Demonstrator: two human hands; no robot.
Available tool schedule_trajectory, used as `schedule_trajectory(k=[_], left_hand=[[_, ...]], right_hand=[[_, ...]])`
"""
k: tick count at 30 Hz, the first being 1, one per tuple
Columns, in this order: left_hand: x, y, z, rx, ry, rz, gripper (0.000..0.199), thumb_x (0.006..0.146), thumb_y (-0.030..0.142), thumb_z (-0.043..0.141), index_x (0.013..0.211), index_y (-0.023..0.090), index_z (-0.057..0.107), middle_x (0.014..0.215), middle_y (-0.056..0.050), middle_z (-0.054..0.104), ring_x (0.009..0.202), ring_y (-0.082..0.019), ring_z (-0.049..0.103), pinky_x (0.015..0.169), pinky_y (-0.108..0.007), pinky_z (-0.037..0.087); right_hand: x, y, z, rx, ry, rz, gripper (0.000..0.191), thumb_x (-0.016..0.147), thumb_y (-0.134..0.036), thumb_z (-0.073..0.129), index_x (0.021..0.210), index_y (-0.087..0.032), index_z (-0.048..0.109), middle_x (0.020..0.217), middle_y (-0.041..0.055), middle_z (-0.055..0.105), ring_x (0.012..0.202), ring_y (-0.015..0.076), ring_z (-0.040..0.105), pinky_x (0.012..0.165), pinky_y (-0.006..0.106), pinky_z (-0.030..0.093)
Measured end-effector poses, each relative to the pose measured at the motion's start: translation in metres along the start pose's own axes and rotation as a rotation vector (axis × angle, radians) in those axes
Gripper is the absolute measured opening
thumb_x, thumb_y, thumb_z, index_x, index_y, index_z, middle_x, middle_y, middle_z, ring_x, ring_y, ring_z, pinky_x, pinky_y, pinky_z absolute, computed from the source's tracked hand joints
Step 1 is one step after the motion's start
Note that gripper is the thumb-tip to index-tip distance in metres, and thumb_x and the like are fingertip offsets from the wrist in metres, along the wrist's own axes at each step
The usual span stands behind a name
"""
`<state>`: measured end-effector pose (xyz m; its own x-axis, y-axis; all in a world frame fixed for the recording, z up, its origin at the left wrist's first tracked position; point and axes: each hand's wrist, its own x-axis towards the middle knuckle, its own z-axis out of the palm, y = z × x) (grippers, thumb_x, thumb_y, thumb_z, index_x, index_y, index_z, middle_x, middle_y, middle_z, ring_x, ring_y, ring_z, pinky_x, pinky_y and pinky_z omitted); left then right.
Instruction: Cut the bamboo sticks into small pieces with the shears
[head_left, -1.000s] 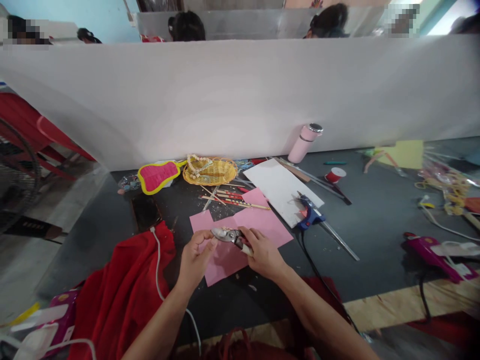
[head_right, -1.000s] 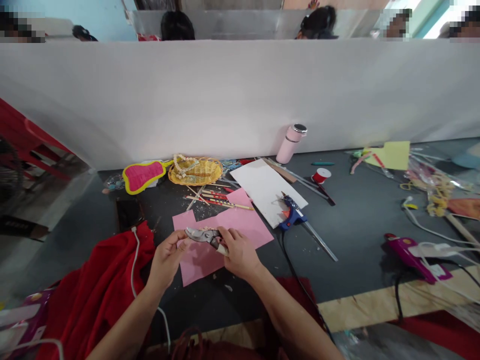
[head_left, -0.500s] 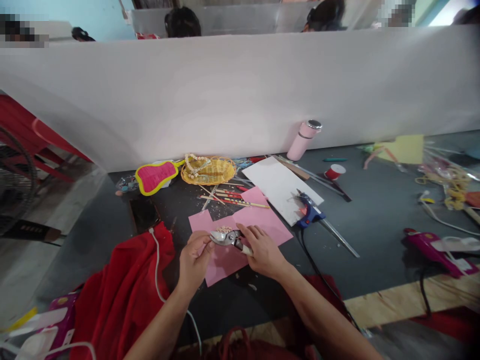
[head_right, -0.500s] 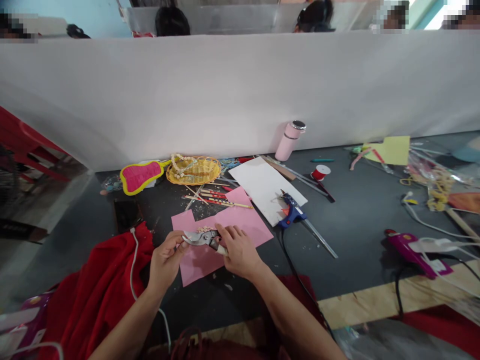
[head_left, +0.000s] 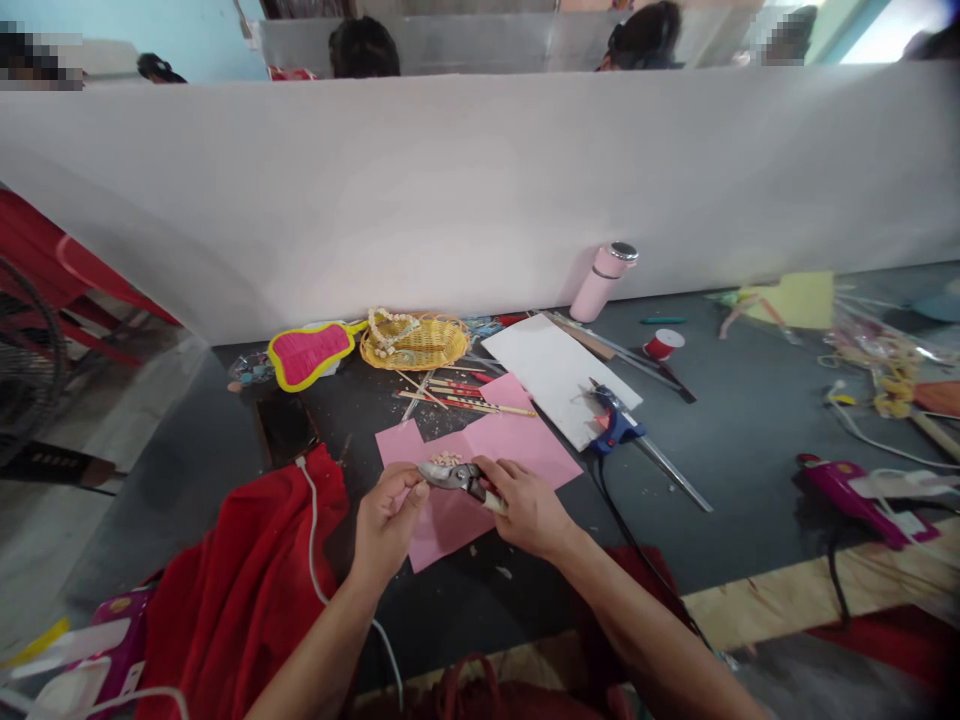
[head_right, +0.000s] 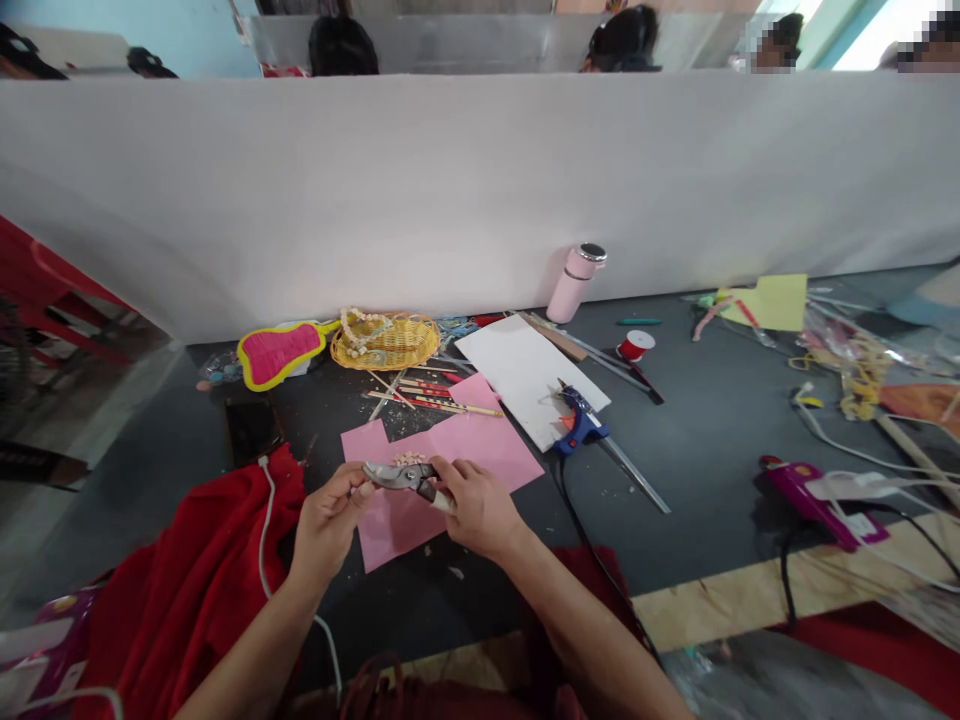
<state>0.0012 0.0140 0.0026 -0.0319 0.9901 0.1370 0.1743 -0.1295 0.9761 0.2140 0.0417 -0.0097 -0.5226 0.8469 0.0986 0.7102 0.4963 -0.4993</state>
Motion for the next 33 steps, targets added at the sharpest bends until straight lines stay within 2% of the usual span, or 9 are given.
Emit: schedule_trajectory(k=[4,7,11,25,33], left_hand=[[0.0001,-0.0013,0.0005,0.012,0.051,0.005,0.015,0.084,0.030,0.058,0.083,0.017,0.064,0.090,-0.007,0.061,0.089,-0.020,0.057,0.082,-0.031,0.042],[0.0004,-0.0014,0.0002,0.015,0.079,0.006,0.016,0.084,0.031,0.059,0.082,0.017,0.065,0.088,-0.007,0.061,0.087,-0.020,0.057,0.081,-0.031,0.043],[0.0011,0.0007,-0.0010,0.002,0.022,0.013,0.019,0.085,0.030,0.056,0.074,0.017,0.065,0.084,-0.007,0.061,0.085,-0.020,0.056,0.078,-0.029,0.043],[0.0000,0.0036,-0.0017,-0.025,-0.025,0.014,0.019,0.087,0.029,0.054,0.077,0.017,0.064,0.084,-0.005,0.060,0.085,-0.019,0.056,0.078,-0.028,0.043],[0.0004,0.0012,-0.0009,0.021,0.011,0.055,0.011,0.086,0.026,0.056,0.085,0.018,0.063,0.091,-0.006,0.060,0.090,-0.019,0.056,0.083,-0.029,0.041]], right_hand=[[0.0013,0.0028,0.0059,-0.021,0.042,-0.008,0.045,0.086,-0.015,0.043,0.130,-0.016,0.038,0.105,0.0112,0.058,0.093,0.0226,0.054,0.085,0.036,0.044],[0.0022,0.0050,0.0086,-0.070,0.049,-0.026,0.055,0.083,-0.017,0.047,0.136,-0.015,0.033,0.112,0.0136,0.056,0.100,0.0254,0.051,0.088,0.040,0.043],[0.0019,0.0063,0.0083,-0.103,0.024,-0.029,0.061,0.081,-0.018,0.049,0.139,-0.014,0.030,0.116,0.0142,0.054,0.103,0.0265,0.048,0.089,0.042,0.042],[-0.0005,-0.0006,-0.0010,-0.019,0.010,-0.003,0.042,0.084,-0.014,0.044,0.126,-0.018,0.042,0.096,0.0085,0.059,0.086,0.0215,0.055,0.078,0.033,0.044],[0.0025,0.0003,0.0060,0.042,0.062,0.019,0.042,0.086,-0.015,0.044,0.128,-0.017,0.040,0.105,0.0108,0.058,0.094,0.0223,0.055,0.084,0.036,0.045]])
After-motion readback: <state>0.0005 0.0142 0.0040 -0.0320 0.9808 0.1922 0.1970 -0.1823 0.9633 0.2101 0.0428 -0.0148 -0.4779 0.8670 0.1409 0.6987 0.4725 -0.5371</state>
